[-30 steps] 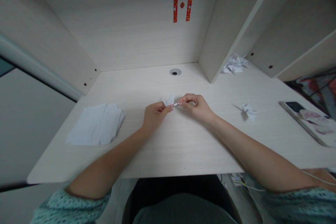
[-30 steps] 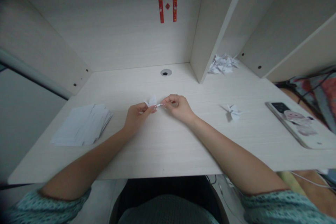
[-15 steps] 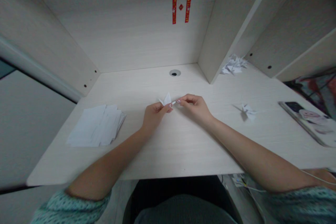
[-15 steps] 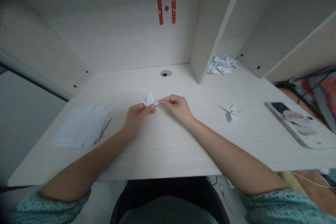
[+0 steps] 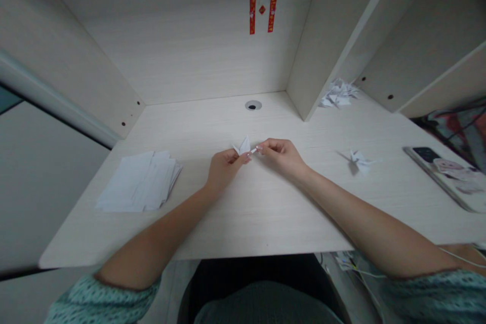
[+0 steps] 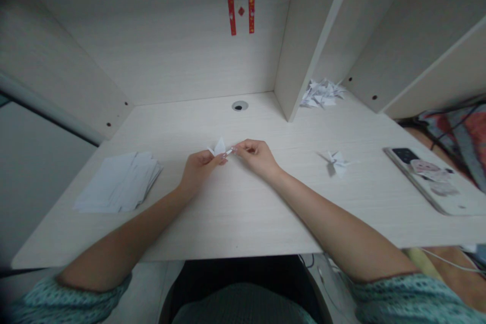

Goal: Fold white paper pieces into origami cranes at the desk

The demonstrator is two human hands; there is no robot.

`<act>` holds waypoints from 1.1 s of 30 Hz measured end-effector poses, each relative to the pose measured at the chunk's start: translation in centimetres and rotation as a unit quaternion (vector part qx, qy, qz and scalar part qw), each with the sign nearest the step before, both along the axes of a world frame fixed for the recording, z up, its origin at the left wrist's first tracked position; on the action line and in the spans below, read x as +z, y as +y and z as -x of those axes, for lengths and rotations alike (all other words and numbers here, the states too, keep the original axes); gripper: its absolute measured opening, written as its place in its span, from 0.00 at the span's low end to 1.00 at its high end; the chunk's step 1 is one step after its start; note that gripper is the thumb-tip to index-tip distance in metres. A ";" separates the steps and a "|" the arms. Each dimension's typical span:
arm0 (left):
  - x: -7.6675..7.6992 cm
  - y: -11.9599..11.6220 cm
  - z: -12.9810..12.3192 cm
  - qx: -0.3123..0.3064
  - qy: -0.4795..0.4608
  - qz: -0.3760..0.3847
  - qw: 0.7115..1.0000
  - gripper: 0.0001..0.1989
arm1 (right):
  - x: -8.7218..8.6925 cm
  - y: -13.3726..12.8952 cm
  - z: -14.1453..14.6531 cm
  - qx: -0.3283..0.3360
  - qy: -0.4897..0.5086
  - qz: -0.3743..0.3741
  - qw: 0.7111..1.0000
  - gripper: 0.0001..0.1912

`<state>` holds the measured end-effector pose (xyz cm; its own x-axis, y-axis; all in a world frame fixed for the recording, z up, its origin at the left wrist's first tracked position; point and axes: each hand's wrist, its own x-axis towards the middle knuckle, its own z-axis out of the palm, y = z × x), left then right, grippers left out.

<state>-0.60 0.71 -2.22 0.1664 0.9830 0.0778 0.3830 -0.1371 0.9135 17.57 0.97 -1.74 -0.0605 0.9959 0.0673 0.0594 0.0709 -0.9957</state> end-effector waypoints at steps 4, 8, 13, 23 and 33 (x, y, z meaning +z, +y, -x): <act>-0.3 0.1 -0.1 0.006 0.005 -0.004 1.000 0.19 | 0.1 0.0 0.1 -0.012 -0.004 -0.010 1.000 0.16; 0.0 0.1 -0.2 0.015 -0.038 0.011 0.999 0.18 | -0.1 0.0 0.1 -0.005 0.035 0.021 0.999 0.15; 0.5 -0.1 -0.3 0.026 -0.059 0.032 0.997 0.17 | -0.2 -0.1 0.2 -0.010 0.053 0.036 0.998 0.15; -0.3 0.2 -0.1 0.004 0.007 0.007 1.000 0.19 | -0.2 -0.1 0.4 -0.023 0.014 0.019 0.999 0.18; 0.0 0.1 -0.3 0.012 -0.004 0.017 1.000 0.18 | -0.3 -0.1 0.5 -0.047 0.010 -0.010 0.999 0.19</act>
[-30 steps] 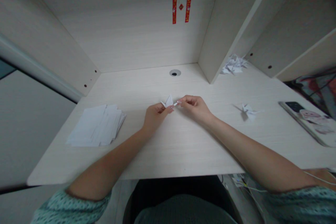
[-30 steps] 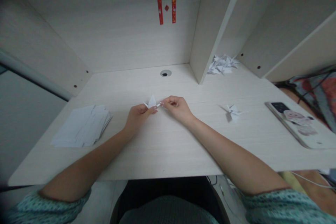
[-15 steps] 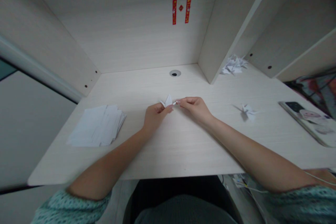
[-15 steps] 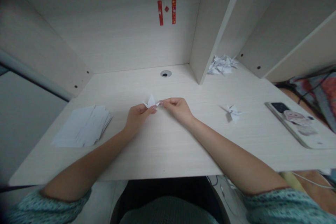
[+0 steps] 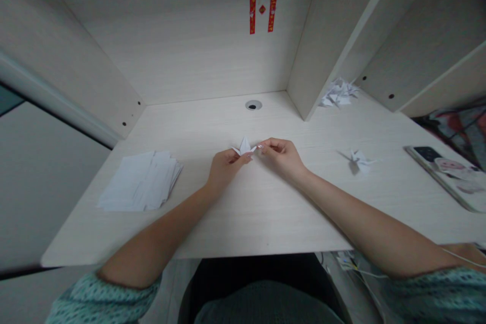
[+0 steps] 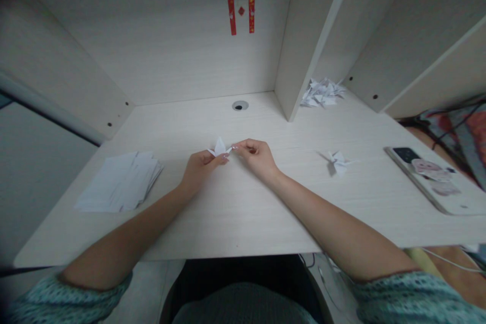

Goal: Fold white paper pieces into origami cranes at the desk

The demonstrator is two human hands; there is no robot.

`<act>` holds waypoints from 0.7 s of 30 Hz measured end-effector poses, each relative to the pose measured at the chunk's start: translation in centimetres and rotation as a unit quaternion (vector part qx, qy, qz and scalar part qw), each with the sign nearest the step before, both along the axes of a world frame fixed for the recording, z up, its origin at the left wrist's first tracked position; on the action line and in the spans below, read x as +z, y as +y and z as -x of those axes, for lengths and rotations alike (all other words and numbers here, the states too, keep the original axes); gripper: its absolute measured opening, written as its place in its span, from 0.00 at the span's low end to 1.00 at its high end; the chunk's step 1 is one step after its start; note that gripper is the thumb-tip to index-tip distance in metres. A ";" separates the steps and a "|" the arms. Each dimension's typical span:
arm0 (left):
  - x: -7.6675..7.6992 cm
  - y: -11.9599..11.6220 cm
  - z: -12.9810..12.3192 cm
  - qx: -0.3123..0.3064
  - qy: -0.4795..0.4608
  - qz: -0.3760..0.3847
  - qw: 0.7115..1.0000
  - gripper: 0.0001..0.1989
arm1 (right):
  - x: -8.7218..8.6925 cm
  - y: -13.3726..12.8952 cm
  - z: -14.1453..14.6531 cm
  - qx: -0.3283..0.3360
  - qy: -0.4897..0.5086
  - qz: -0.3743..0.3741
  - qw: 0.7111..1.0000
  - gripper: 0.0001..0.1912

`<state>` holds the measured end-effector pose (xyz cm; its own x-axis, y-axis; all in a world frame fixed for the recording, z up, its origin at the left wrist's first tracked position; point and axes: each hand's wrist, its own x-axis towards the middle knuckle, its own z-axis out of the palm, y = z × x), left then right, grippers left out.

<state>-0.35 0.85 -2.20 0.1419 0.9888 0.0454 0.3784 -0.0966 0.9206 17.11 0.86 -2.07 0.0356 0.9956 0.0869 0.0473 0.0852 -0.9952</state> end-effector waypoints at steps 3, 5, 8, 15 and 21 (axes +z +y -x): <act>0.3 0.0 -0.1 0.016 -0.051 0.015 0.998 0.17 | 0.1 0.0 -0.1 -0.010 0.021 0.000 1.000 0.18; 0.3 0.1 -0.1 0.020 -0.070 0.022 0.997 0.16 | 0.0 0.1 -0.2 -0.022 0.034 0.001 0.999 0.17; 0.1 0.2 -0.1 0.019 -0.083 0.032 0.996 0.17 | -0.1 0.2 -0.2 -0.021 0.047 0.006 0.999 0.16; -0.1 0.2 0.0 0.019 -0.070 0.034 0.997 0.18 | 0.0 -0.1 0.0 -0.001 0.045 0.015 0.999 0.14; 0.0 0.2 -0.1 0.018 -0.069 0.040 0.997 0.17 | 0.2 -0.2 0.2 0.008 0.031 0.007 0.999 0.15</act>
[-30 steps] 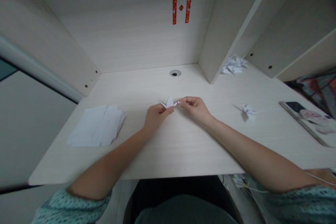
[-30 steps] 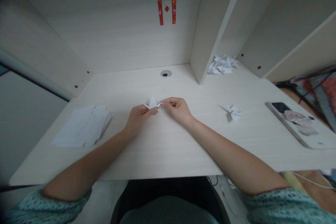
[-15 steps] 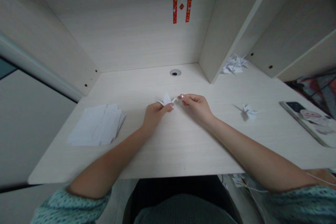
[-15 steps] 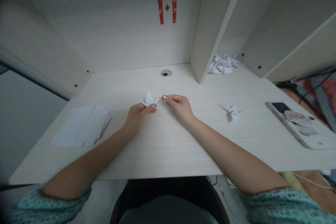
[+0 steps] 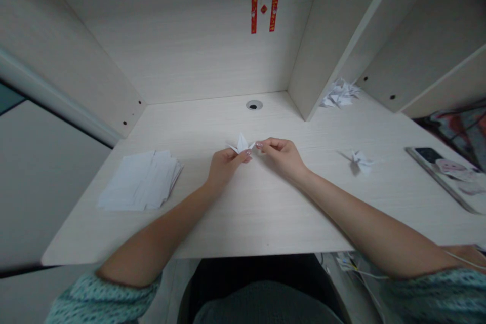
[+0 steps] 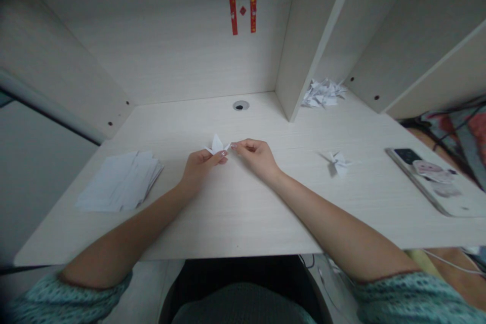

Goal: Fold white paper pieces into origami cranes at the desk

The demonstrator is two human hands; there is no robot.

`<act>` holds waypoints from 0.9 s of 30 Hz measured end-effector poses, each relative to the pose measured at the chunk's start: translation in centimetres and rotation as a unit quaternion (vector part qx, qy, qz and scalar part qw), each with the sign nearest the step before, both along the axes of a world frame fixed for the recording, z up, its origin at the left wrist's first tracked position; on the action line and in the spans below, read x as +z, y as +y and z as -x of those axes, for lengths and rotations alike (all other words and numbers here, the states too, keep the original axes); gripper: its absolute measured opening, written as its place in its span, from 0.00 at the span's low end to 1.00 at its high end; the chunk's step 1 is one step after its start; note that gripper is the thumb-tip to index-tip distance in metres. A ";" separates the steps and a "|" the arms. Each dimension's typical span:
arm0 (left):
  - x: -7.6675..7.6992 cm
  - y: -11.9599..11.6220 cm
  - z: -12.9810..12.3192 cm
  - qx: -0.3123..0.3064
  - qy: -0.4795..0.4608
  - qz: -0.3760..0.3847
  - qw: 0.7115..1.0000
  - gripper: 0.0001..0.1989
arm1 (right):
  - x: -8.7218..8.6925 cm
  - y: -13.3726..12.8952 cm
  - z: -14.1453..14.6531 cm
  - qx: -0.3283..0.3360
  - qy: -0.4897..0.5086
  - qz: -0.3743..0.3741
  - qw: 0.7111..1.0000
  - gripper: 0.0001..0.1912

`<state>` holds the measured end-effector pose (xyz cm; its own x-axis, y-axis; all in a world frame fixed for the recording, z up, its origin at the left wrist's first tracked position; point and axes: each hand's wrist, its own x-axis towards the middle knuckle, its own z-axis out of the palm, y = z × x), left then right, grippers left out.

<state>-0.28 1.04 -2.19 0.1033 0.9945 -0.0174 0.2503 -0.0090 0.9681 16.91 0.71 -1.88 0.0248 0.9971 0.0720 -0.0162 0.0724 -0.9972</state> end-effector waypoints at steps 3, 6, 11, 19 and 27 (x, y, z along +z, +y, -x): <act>0.0 0.0 0.0 -0.003 -0.007 0.002 1.000 0.17 | -0.1 0.1 0.0 0.012 0.005 -0.006 1.000 0.16; 0.1 -0.1 0.0 -0.004 -0.008 -0.001 1.000 0.17 | -0.3 0.2 -0.1 0.003 0.007 -0.005 1.000 0.16; 0.5 -0.3 -0.1 -0.014 0.027 -0.001 1.000 0.18 | -0.5 0.3 -0.2 -0.018 0.000 -0.012 1.000 0.15; 0.5 -0.3 -0.1 -0.037 0.041 -0.004 0.998 0.18 | -0.2 0.0 -0.3 -0.019 -0.051 -0.064 0.996 0.13; 1.0 -0.3 0.0 -0.063 0.060 -0.008 0.996 0.17 | 0.3 0.0 -0.4 0.004 0.012 -0.028 1.000 0.18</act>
